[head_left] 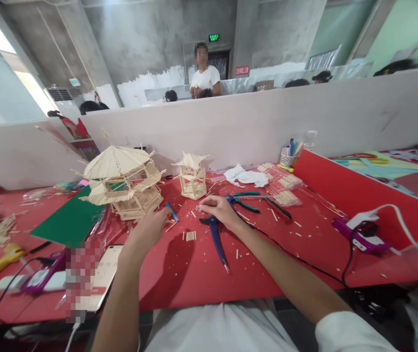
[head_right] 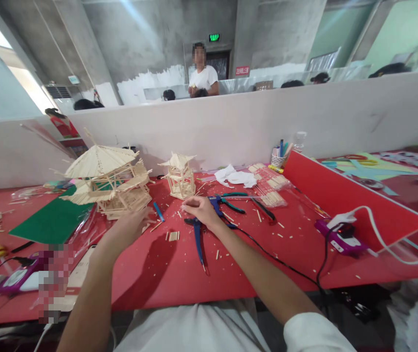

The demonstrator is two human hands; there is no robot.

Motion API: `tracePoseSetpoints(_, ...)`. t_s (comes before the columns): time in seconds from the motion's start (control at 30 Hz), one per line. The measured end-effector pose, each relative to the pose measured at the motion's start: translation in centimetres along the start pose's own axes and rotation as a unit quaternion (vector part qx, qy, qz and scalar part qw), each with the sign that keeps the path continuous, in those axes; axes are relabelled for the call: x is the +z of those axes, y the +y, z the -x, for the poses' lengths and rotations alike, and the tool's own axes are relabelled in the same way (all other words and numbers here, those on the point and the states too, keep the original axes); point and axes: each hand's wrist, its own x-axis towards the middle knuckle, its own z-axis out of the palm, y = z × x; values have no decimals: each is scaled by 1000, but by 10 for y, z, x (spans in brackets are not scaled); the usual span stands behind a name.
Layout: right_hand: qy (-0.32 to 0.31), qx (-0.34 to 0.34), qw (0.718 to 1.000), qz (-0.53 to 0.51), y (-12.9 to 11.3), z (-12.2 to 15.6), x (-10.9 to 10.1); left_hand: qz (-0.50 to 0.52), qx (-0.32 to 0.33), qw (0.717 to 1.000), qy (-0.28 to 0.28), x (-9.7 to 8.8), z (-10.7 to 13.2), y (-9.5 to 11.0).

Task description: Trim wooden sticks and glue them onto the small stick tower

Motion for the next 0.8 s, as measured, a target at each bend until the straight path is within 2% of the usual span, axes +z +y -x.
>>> tracePoseSetpoints(0.1, 8, -2, 1000, -14, -1, -1, -1, 64, 64, 993, 77, -11, -27, 8)
tracePoseSetpoints(0.17, 10, 2, 1000, -25, 0, -2, -2, 137, 87, 981, 108, -6, -46, 14)
tracePoseSetpoints(0.23, 11, 6, 999, -29, 0, -3, -4, 236, 108, 959, 116, 12, -61, 18)
tracePoseSetpoints(0.33, 17, 5, 999, -26, 1, -4, -6, 379, 118, 910, 122, 47, -76, 22)
tracePoseSetpoints(0.4, 17, 1, 1000, -23, 1, -4, -6, 428, 121, 890, 100, 67, -81, 24)
tracePoseSetpoints(0.5, 18, 1, 1000, -23, 1, -5, -6, 501, 120, 854, 74, 82, -83, 29)
tracePoseSetpoints(0.6, 25, 7, 1000, -11, 2, -6, -7, 537, 108, 834, 71, 86, -83, 32)
tracePoseSetpoints(0.8, 32, 20, 999, 1, 4, -7, -9, 555, 75, 824, 93, 87, -86, 31)
